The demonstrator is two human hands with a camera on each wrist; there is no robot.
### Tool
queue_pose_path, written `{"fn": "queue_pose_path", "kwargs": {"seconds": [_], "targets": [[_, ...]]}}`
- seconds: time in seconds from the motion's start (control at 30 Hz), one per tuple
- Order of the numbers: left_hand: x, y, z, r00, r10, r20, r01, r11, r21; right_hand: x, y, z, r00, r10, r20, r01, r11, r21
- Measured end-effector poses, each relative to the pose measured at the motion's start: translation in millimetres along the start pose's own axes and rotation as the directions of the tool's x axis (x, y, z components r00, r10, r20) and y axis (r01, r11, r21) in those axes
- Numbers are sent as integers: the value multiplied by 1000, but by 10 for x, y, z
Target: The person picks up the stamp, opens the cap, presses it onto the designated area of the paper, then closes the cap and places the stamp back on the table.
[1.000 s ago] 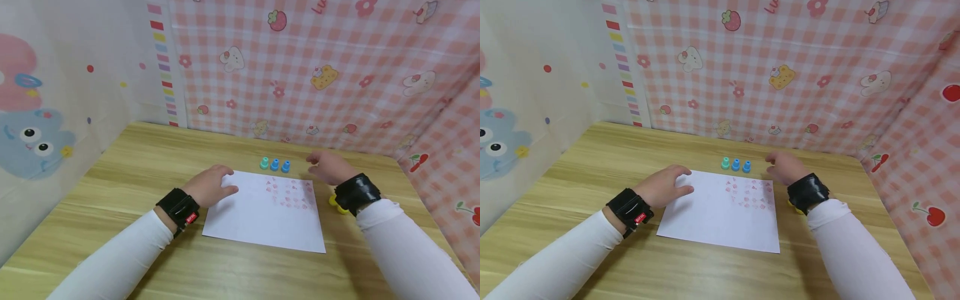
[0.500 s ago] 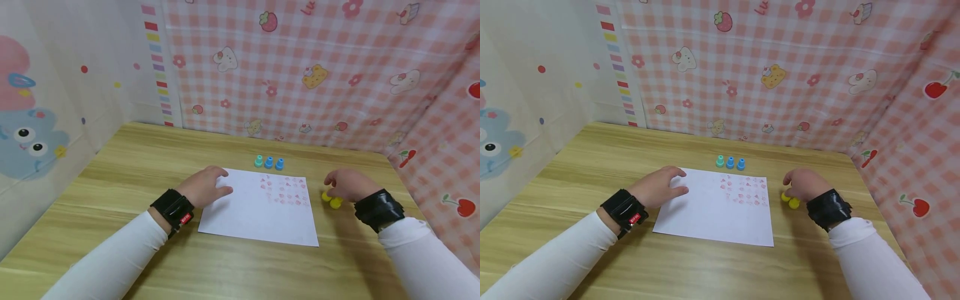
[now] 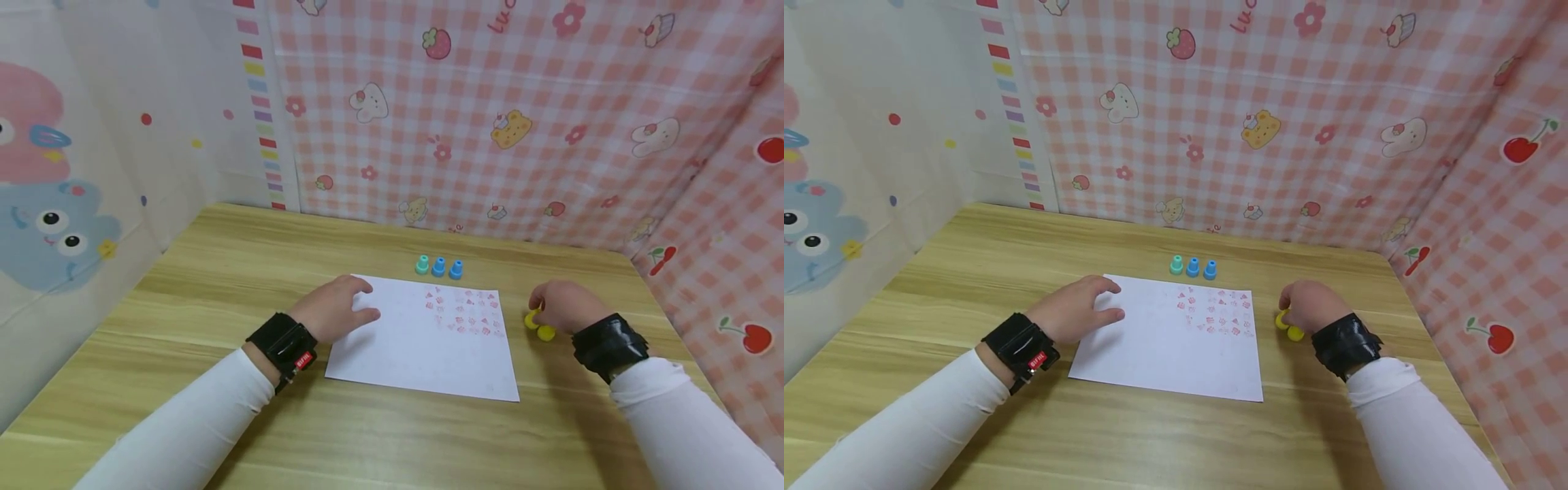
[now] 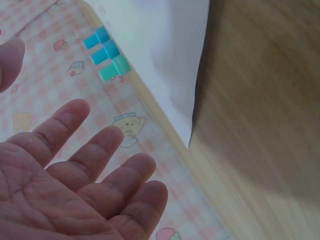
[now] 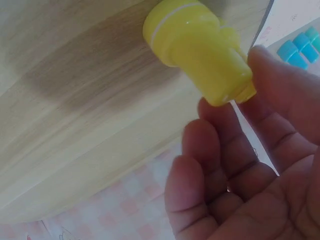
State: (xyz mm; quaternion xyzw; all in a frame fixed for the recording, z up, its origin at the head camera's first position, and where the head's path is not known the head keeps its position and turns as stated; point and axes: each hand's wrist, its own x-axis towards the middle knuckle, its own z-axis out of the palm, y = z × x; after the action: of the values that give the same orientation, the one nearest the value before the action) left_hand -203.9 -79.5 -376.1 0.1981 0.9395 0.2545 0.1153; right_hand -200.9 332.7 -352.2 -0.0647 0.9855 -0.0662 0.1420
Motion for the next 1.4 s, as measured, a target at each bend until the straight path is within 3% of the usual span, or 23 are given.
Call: {"fn": "queue_pose_path", "kwargs": {"seconds": [0.13,0.33,0.47,0.6,0.8,0.9,1.0,1.1,1.4], "targets": [[4,3,19,1000,2,4,-2,1000,-13,18,2,0,1000,10,-21,-9,1000,7],[4,44,36,1000,9,-8,-9,999,-36,-8,-192,-72,989,12,-145,-3,998,60],[-6,98,54,1000,11,-15,-12,998,-59,-45,-427,-105,974,15,-224,18,990,142],[-13,169,83,999,23,-29,-26,996,-89,-63,-672,-94,968,29,-249,42,960,275],[-2,274,162,995,62,-72,-72,985,-156,-49,-1044,-24,973,21,-231,96,870,483],[12,327,211,994,75,-85,-90,977,-195,-27,-1196,51,975,0,-223,135,796,590],[20,367,261,991,95,-91,-114,967,-229,-17,-1319,133,978,-15,-206,157,702,694],[14,399,301,989,108,-100,-131,953,-275,-13,-1402,205,982,-12,-189,153,636,756],[24,460,356,983,129,-132,-171,903,-394,2,-1515,308,981,-34,-193,181,539,823]]}}
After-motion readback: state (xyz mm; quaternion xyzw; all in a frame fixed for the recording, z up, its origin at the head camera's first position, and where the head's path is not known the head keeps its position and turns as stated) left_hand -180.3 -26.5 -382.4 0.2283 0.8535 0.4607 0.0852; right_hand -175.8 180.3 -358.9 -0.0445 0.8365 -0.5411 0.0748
